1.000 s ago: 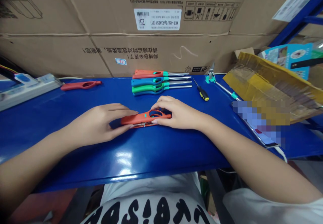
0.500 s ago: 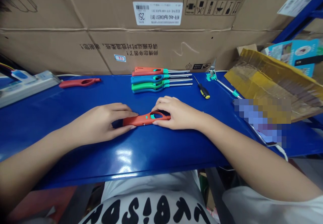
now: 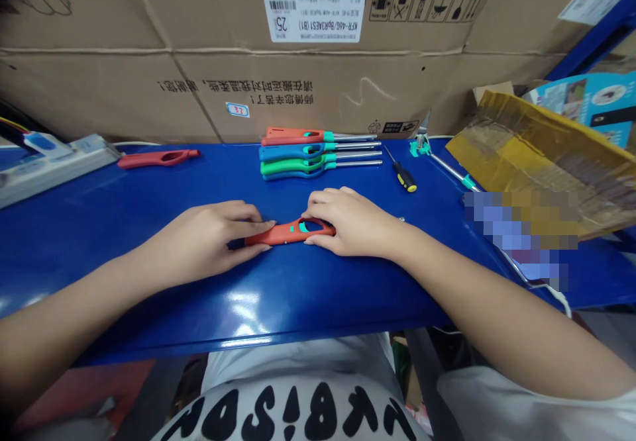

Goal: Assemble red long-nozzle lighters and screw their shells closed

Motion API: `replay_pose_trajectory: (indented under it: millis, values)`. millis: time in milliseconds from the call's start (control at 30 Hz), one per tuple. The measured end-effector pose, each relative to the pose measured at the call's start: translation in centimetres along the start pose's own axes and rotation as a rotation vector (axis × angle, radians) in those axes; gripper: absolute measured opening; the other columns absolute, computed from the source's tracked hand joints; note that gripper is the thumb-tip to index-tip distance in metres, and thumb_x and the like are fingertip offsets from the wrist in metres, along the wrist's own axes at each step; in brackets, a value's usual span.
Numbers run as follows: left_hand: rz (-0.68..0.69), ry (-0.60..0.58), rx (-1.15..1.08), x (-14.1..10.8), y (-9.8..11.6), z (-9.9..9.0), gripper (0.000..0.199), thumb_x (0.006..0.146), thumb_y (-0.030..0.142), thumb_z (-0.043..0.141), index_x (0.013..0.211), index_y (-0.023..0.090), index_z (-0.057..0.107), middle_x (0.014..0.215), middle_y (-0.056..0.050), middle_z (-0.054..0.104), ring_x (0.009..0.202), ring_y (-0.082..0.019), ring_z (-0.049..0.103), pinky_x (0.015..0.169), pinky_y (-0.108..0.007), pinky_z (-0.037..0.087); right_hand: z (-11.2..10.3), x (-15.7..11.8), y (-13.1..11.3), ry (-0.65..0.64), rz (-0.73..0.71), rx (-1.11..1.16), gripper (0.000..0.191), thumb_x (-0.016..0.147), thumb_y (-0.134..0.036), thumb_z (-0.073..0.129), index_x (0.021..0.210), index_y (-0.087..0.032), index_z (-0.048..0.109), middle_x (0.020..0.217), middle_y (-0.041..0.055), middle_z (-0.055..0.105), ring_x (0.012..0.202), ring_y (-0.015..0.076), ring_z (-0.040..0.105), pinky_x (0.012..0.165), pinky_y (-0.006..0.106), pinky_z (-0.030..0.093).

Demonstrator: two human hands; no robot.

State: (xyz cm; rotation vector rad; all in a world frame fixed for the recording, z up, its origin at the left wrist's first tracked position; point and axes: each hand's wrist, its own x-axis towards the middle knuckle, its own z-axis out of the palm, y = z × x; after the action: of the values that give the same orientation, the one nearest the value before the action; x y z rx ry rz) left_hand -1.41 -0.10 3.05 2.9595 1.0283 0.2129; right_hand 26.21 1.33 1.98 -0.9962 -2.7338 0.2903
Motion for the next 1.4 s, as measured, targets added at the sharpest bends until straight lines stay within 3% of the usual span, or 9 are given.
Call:
replay_pose_trajectory:
  millis: [167,333,500,767,1000,1167,1300,1400]
  values:
    - [0.025,0.121,0.182,0.2,0.7,1.2,0.025,0.095,0.028,0.059,0.11,0.014,0.074,0.094,-0.007,0.073,0.083,-0.024,0.069,0.064,-0.034,0.052,0.3,0.2,-0.3,0.023,-0.112,-0.286,0.031,0.092,-0.035,0.067,0.113,-0.013,0.073,0.105,0.0112,0.07,0.093,0.0255,0.063,0.078,0.036,0.037]
    - [0.02,0.24,0.033,0.6,0.0,2.2,0.031,0.102,0.036,0.052,0.109,0.016,0.074,0.095,-0.007,0.073,0.084,-0.021,0.068,0.068,-0.031,0.053,0.5,0.4,0.5,0.115,-0.185,-0.292,0.028,0.101,-0.035,0.054,0.106,-0.015,0.073,0.097,0.008,0.072,0.086,0.0216,0.063,0.074,0.035,0.034]
    - [0.04,0.236,-0.106,0.6,0.3,1.9,0.031,0.103,0.033,0.05,0.103,0.013,0.074,0.088,-0.008,0.07,0.08,-0.021,0.066,0.071,-0.032,0.053,0.5,0.3,0.4,0.14,-0.174,-0.2,0.028,0.102,-0.034,0.052,0.102,-0.016,0.073,0.095,0.0051,0.074,0.085,0.0196,0.065,0.076,0.034,0.035]
    - [-0.002,0.239,0.003,0.6,-0.4,1.6,0.031,0.103,0.033,0.047,0.104,0.014,0.07,0.09,-0.008,0.069,0.082,-0.022,0.065,0.07,-0.032,0.051,-0.4,0.1,1.1,0.174,-0.095,-0.156,0.027,0.1,-0.037,0.058,0.109,-0.016,0.072,0.097,0.0052,0.076,0.087,0.0204,0.068,0.078,0.033,0.038]
    - [-0.012,0.213,0.011,0.7,-0.7,1.3,0.031,0.105,0.032,0.041,0.098,0.014,0.065,0.088,-0.008,0.064,0.079,-0.023,0.06,0.069,-0.034,0.049,0.3,0.0,1.3,0.284,-0.057,-0.158,0.024,0.1,-0.034,0.056,0.099,-0.017,0.072,0.09,0.0042,0.077,0.078,0.0189,0.066,0.077,0.032,0.038]
    - [-0.069,0.185,-0.017,0.9,-0.4,1.3,0.034,0.106,0.038,0.037,0.101,0.014,0.06,0.094,-0.009,0.065,0.081,-0.024,0.063,0.07,-0.035,0.05,0.0,0.2,0.8,0.175,0.017,-0.133,0.027,0.103,-0.031,0.048,0.101,-0.015,0.07,0.095,0.007,0.076,0.078,0.0188,0.063,0.079,0.033,0.036]
    - [-0.037,0.151,-0.037,1.0,-0.2,1.2,0.037,0.103,0.046,0.045,0.121,0.017,0.057,0.108,-0.009,0.069,0.09,-0.024,0.068,0.076,-0.035,0.052,-0.6,0.3,0.3,0.023,0.089,-0.102,0.033,0.105,-0.03,0.04,0.103,-0.015,0.069,0.096,0.0089,0.076,0.078,0.0206,0.063,0.078,0.034,0.036]
    - [-0.006,0.153,0.023,0.9,-0.3,1.2,0.038,0.102,0.05,0.047,0.121,0.019,0.06,0.105,-0.008,0.071,0.089,-0.025,0.069,0.075,-0.035,0.053,-0.9,0.1,0.1,-0.046,0.12,-0.021,0.031,0.105,-0.032,0.041,0.103,-0.017,0.069,0.092,0.007,0.075,0.078,0.0204,0.064,0.073,0.032,0.038]
